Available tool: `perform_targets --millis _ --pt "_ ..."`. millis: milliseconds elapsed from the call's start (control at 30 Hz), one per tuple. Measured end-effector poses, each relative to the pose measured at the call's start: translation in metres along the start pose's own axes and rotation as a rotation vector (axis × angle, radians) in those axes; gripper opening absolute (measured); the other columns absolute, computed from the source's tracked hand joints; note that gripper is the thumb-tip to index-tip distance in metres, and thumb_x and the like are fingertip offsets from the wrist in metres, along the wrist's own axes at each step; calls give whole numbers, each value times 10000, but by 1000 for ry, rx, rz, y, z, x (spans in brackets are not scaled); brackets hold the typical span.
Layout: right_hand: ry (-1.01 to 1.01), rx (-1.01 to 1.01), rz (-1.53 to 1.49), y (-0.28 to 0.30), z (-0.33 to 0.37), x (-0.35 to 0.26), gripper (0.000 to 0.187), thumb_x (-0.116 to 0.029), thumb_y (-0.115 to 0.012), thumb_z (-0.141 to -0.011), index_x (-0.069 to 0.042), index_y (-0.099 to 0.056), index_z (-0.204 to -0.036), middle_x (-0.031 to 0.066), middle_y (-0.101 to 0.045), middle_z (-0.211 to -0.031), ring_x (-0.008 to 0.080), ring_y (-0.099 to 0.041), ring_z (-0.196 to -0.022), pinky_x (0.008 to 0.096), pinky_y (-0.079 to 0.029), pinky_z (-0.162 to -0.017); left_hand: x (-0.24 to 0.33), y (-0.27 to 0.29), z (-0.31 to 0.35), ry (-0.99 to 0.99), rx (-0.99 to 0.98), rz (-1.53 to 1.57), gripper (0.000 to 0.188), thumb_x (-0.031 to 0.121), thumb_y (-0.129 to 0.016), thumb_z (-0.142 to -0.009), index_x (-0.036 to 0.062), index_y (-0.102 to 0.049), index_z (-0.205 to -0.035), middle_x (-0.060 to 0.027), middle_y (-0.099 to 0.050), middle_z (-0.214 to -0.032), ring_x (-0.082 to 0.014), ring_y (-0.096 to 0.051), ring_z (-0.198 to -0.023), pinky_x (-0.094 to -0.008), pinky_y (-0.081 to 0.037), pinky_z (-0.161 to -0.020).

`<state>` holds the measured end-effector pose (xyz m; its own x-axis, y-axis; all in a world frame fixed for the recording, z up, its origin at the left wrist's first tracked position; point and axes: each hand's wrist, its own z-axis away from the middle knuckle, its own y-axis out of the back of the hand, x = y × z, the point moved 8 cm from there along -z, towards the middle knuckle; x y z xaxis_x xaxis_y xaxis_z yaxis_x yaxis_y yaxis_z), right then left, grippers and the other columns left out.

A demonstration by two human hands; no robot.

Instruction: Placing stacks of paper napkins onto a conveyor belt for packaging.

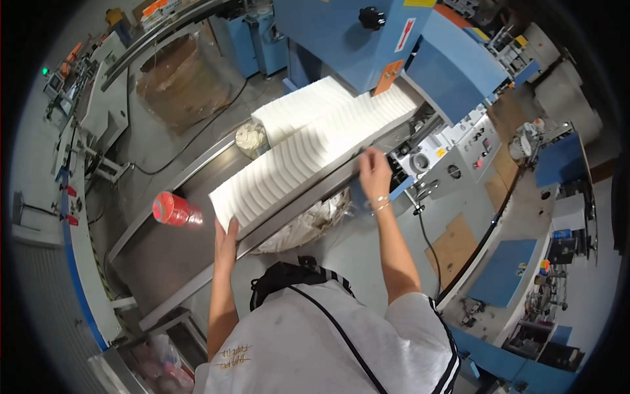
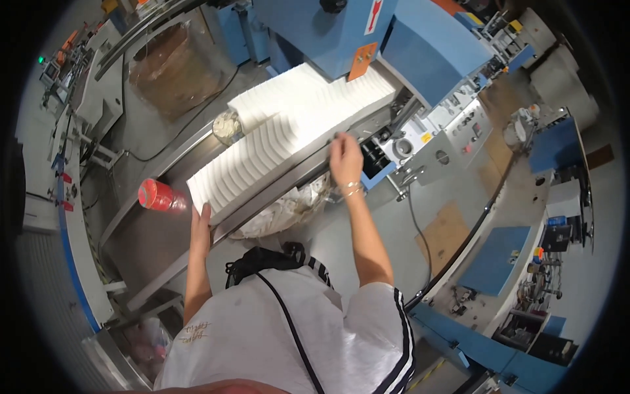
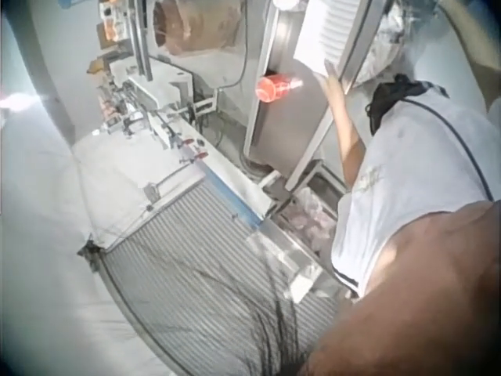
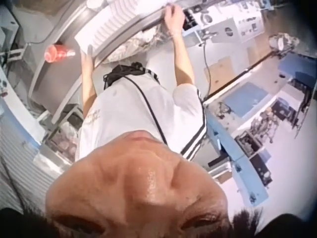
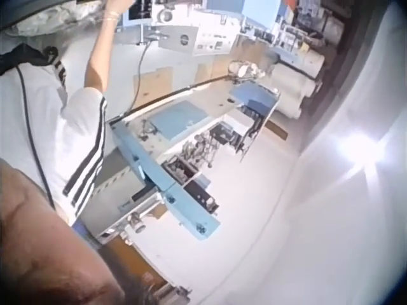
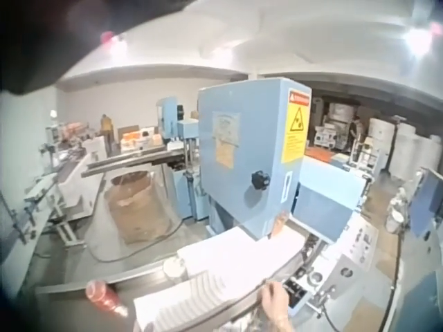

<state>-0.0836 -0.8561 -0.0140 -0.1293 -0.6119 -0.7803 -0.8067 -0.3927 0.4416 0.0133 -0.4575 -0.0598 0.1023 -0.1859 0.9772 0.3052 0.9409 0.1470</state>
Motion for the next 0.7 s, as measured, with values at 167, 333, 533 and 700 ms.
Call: perform_targets --millis 167,333,533,700 --pt "9 -104 127 -12 -21 26 553 -137 -617 -816 63 -407 -1286 249 -566 -1108 310 -607 -782 386 -489 -749 6 -2 2 127 1 181 753 455 -525 -921 -17 -231 -1430 -149 -314 -1446 -234 -265 -1347 -352 -182 -1109" --pt "-47 -76 54 -11 -29 26 624 -121 -624 -786 66 -366 -1322 251 -566 -1090 306 -612 -754 392 -492 -714 11 -1 6 115 39 142 746 426 -540 -920 -17 -228 -1432 -152 -317 -1443 -236 -285 -1337 -351 -198 -1104" --pt "8 -66 61 -7 -29 13 563 -84 -593 -797 37 -402 -1312 246 -571 -1047 313 -615 -764 402 -491 -720 15 -2 8 92 76 123 739 397 -555 -918 -18 -225 -1433 -154 -320 -1441 -238 -306 -1326 -349 -215 -1099" --pt "97 -119 166 -6 -27 1 488 -62 -564 -817 2 -453 -1288 249 -566 -1101 366 -599 -877 418 -489 -777 23 -3 8 -11 103 73 690 334 -566 -923 1 -242 -1434 -133 -358 -1421 -213 -338 -1300 -327 -233 -1080"
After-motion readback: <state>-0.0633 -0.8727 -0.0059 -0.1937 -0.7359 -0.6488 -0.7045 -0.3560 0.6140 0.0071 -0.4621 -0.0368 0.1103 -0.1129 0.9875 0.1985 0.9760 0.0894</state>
